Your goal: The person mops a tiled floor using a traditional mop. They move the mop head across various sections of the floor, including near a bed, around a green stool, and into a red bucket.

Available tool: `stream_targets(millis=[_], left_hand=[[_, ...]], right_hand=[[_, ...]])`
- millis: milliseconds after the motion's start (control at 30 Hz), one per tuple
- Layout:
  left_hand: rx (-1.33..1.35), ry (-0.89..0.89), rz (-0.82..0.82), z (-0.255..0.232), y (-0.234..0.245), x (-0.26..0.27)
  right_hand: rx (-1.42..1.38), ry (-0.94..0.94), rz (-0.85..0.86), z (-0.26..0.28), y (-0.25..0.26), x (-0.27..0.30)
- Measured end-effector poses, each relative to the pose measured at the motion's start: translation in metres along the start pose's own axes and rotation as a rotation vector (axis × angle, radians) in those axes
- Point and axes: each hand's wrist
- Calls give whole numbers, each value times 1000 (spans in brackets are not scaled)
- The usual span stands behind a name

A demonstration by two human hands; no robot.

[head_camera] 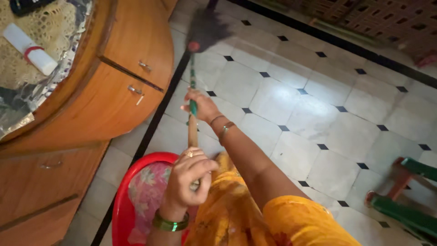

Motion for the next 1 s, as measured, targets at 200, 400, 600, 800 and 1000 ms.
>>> stream_targets(millis=[200,400,600,800,1000], left_hand=[[-220,-131,54,-8,-2,1],[-403,-342,-60,-45,18,0],[-454,-311,69,-69,95,32],[-167,-365,-510,-93,45,40],[132,-442,-369,-105,3,-5]], right_hand=[[-30,69,354,11,-10,6],[-155,169,362,60,28,25],[-60,152,419,102,74,53],[75,-46,399,134,146,110],[131,-305,265,128,242,187]])
Point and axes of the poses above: each hand's wrist, its own x-axis away from the middle knuckle, its own y-axis out of the back of the hand, z = x × y, and after that the axes turned 4 degrees about -z, right-handed
